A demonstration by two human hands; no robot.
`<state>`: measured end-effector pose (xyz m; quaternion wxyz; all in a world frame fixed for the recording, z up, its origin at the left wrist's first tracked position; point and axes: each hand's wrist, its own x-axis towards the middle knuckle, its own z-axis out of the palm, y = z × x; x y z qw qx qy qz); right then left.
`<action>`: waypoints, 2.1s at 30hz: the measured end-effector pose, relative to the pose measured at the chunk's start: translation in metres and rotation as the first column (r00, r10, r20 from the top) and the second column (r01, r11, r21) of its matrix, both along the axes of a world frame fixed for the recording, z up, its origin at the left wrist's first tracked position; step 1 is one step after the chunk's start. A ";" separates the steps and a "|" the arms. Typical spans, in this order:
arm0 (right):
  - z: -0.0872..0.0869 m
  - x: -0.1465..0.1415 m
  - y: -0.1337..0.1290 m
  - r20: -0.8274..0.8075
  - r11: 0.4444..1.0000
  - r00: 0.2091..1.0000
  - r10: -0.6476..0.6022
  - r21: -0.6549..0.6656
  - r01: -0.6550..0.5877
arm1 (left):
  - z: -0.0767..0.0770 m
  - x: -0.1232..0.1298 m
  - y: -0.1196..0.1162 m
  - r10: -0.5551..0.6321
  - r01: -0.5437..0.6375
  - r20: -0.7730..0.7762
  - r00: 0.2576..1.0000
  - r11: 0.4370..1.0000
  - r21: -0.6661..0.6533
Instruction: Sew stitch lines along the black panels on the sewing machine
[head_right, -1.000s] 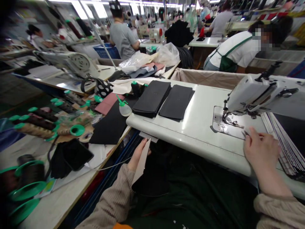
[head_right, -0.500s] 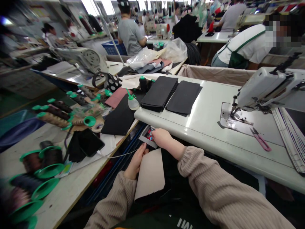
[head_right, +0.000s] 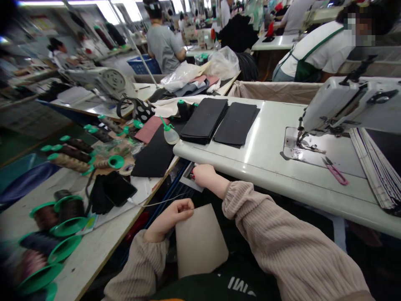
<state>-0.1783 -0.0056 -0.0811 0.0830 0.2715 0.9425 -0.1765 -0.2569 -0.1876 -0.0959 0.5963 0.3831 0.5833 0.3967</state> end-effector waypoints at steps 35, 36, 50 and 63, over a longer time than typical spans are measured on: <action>0.022 0.241 -0.069 -0.476 0.490 0.234 -0.848 -0.872 0.000 | 0.047 0.160 0.101 0.323 0.081 -0.526 0.787 0.791 0.607; 0.021 0.239 -0.068 -0.457 0.469 0.234 -0.858 -0.883 -0.001 | 0.047 0.162 0.101 0.321 0.089 -0.524 0.789 0.784 0.615; 0.019 0.231 -0.051 -0.233 0.232 0.059 -0.971 -0.972 -0.025 | 0.046 0.174 0.096 0.268 0.152 -0.516 0.814 0.759 0.633; 0.011 0.228 -0.049 -0.280 0.279 0.029 -0.960 -0.959 -0.046 | 0.047 0.179 0.094 0.273 0.147 -0.502 0.821 0.748 0.647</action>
